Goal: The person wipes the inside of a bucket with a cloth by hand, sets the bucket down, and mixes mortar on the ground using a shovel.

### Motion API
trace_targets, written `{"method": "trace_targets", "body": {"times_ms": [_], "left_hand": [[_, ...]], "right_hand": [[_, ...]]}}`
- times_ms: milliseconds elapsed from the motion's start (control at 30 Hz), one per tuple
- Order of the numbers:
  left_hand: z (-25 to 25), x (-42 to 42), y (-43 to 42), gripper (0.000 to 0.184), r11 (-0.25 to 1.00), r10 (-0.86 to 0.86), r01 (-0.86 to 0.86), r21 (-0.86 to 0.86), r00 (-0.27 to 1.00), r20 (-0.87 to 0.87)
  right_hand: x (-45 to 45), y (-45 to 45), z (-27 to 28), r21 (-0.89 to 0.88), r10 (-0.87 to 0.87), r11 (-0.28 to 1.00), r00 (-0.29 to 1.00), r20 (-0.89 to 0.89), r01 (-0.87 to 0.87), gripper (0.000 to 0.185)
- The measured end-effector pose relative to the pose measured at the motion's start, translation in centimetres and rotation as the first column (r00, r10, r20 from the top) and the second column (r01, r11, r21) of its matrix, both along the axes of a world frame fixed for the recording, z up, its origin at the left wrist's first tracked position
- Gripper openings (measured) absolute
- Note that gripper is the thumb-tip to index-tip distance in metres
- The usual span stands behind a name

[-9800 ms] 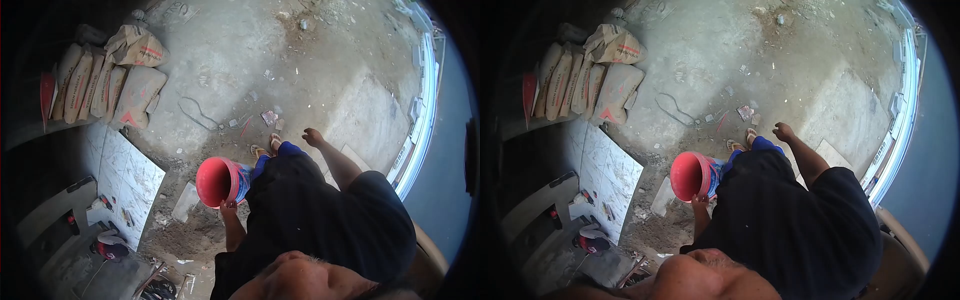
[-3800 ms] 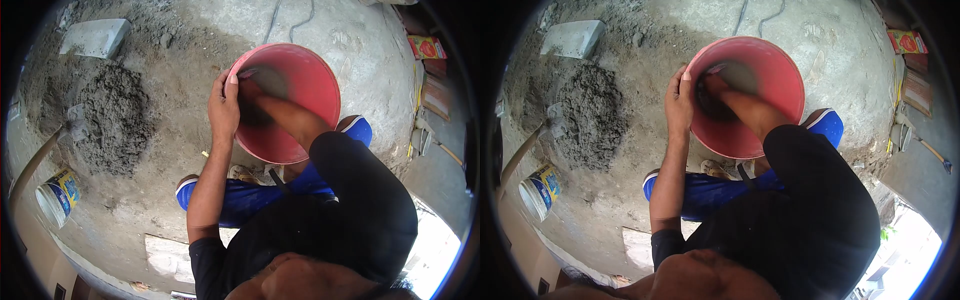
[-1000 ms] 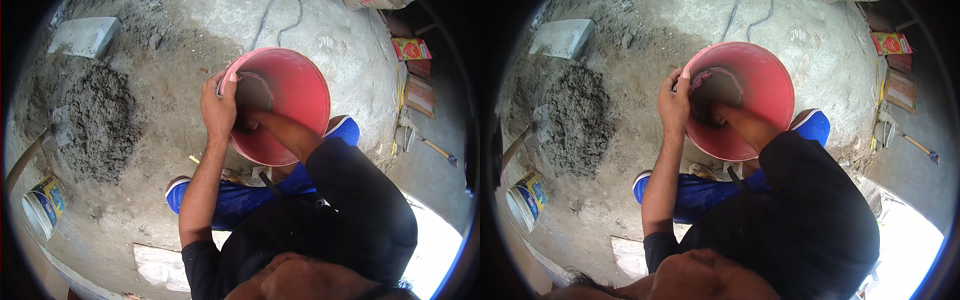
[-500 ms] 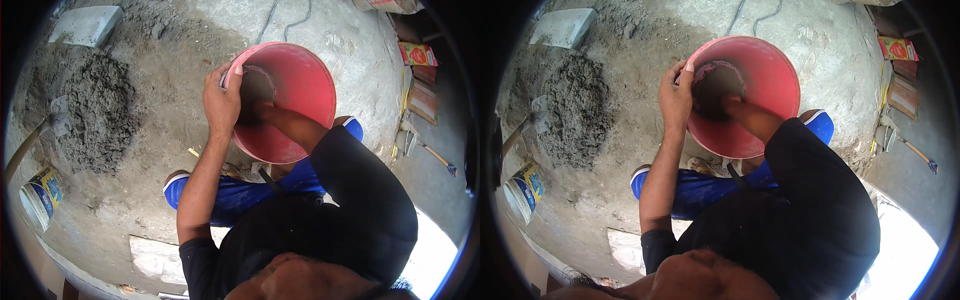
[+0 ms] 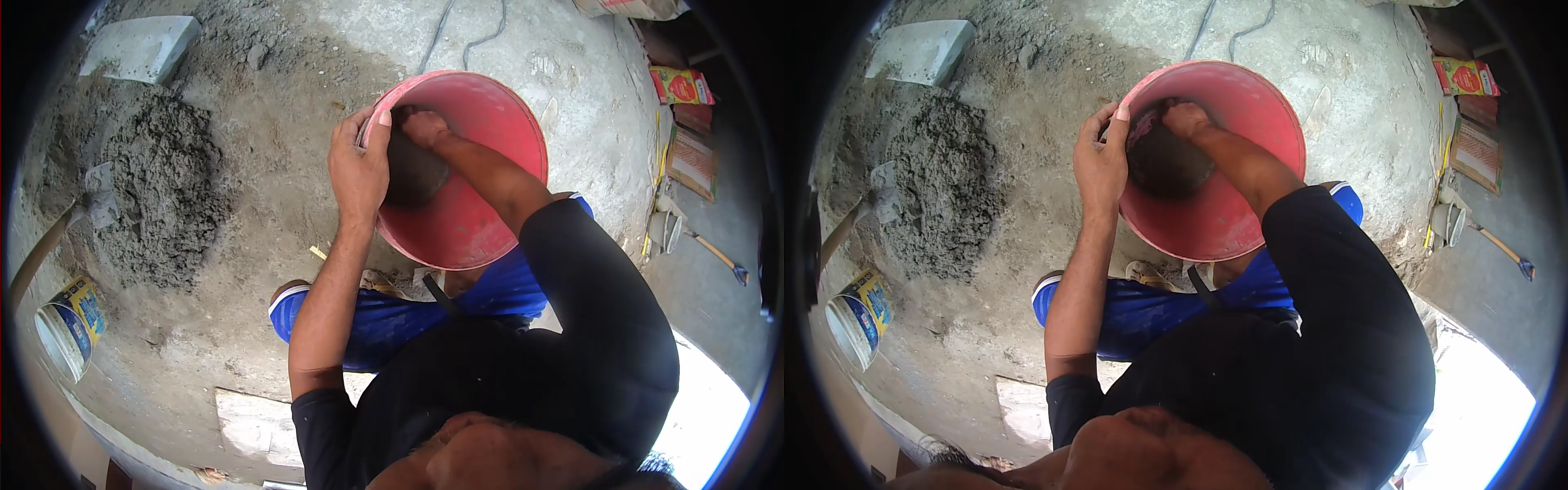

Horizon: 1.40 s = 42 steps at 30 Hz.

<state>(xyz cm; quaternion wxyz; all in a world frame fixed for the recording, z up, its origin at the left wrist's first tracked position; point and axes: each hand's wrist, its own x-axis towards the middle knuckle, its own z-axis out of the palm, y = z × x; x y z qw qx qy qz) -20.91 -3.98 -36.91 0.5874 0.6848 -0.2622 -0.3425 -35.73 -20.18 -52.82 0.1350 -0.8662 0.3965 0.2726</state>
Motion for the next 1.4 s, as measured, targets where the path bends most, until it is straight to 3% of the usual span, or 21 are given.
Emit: {"method": "trace_targets", "body": {"times_ms": [133, 200, 433, 500, 533, 600, 633, 700, 733, 800, 833, 900, 967, 1033, 1100, 1167, 1233, 1333, 1400], "left_hand": [[0.1, -0.2, 0.1, 0.041, 0.999, 0.033, -0.033, -0.012, 0.999, -0.001], [-0.2, -0.1, 0.2, 0.041, 0.999, 0.04, -0.04, -0.005, 0.999, -0.012], [-0.5, 0.0, 0.0, 0.044, 1.0, 0.015, -0.014, -0.019, 0.999, 0.032], [0.0, 0.0, 0.0, 0.043, 1.0, 0.027, -0.026, -0.016, 0.999, 0.019], [0.2, 0.0, 0.1, 0.042, 0.999, 0.035, -0.035, -0.017, 0.999, 0.006], [0.1, 0.1, -0.1, 0.042, 0.999, 0.043, -0.043, -0.02, 0.999, -0.007], [0.1, 0.0, 0.0, 0.042, 0.999, 0.041, -0.041, -0.019, 0.999, -0.032], [0.2, 0.0, 0.0, 0.041, 0.999, 0.033, -0.033, 0.002, 0.999, -0.037], [0.3, 0.1, 0.0, 0.041, 1.0, 0.028, -0.028, 0.012, 0.999, -0.032], [0.4, 0.1, 0.0, 0.041, 1.0, 0.026, -0.026, 0.01, 0.999, -0.036], [0.4, 0.2, -0.1, 0.041, 0.999, 0.032, -0.032, 0.001, 0.999, -0.035], [0.0, 0.1, -0.2, 0.041, 0.999, 0.035, -0.036, -0.012, 0.999, -0.027], [-0.3, 0.1, -0.2, 0.041, 0.999, 0.042, -0.042, -0.016, 0.999, -0.019], [-0.3, 0.1, -0.1, 0.041, 0.999, 0.043, -0.042, -0.02, 0.999, 0.01], [0.2, 0.1, 0.3, 0.042, 0.999, 0.037, -0.037, -0.002, 0.999, 0.006], [0.6, 0.2, -0.3, 0.042, 0.999, 0.032, -0.032, -0.014, 0.999, 0.015], [0.1, -0.3, 0.0, 0.043, 1.0, 0.026, -0.026, -0.009, 0.999, -0.02], [-0.1, 0.1, -0.1, 0.043, 0.999, 0.044, -0.045, -0.012, 0.998, -0.033], [0.0, 0.2, 0.0, 0.043, 1.0, 0.028, -0.028, 0.005, 1.0, 0.008]], "right_hand": [[-2.1, -0.7, -3.6, -0.12, 0.057, 0.99, 0.988, -0.146, -0.075, 0.037], [-4.2, 1.4, -2.6, 0.099, 0.138, 0.989, 0.93, -0.342, -0.11, 0.039], [-5.7, 4.3, -2.9, 0.267, 0.212, 0.956, 0.918, -0.334, -0.124, 0.04], [-2.2, 1.8, 1.1, 0.135, -0.257, 0.945, 0.932, -0.254, 0.297, 0.04], [-3.0, 1.0, -0.7, 0.14, -0.253, 0.945, 0.933, -0.255, 0.294, 0.04], [-5.3, -1.0, -5.6, 0.103, -0.194, 0.971, 0.965, -0.176, 0.214, 0.039], [-4.6, -0.9, -3.9, 0.108, -0.195, 0.97, 0.964, -0.18, 0.216, 0.039], [-3.6, -1.4, -0.2, 0.264, 0.188, 0.959, 0.93, -0.316, -0.104, 0.039], [-3.3, -1.5, 0.2, 0.269, 0.189, 0.958, 0.929, -0.32, -0.102, 0.039], [-2.5, -1.5, 1.1, 0.078, 0.04, 0.997, 0.978, -0.202, -0.025, 0.038], [-2.1, -1.2, 1.4, 0.074, 0.04, 0.997, 0.979, -0.201, -0.026, 0.038], [-1.4, 0.0, 2.0, -0.123, 0.156, 0.974, 0.956, -0.25, -0.191, 0.038], [-2.9, -0.4, -2.9, -0.183, 0.126, 0.967, 0.955, -0.268, -0.178, 0.038], [-3.1, 0.0, -3.5, -0.239, 0.093, 0.957, 0.953, -0.289, -0.166, 0.038], [-4.3, 1.1, -2.9, 0.025, -0.055, 0.998, 0.952, -0.3, 0.065, 0.04], [-5.5, 5.5, -0.7, 0.132, -0.033, 0.987, 0.912, -0.409, 0.095, 0.039], [-8.5, 7.9, -5.1, 0.287, 0.147, 0.958, 0.865, -0.479, -0.003, 0.039], [-7.0, 5.1, -3.3, 0.282, 0.163, 0.957, 0.93, -0.329, -0.068, 0.038], [-4.8, 1.9, -1.5, 0.185, 0.041, 0.983, 0.964, -0.263, 0.008, 0.038]]}}
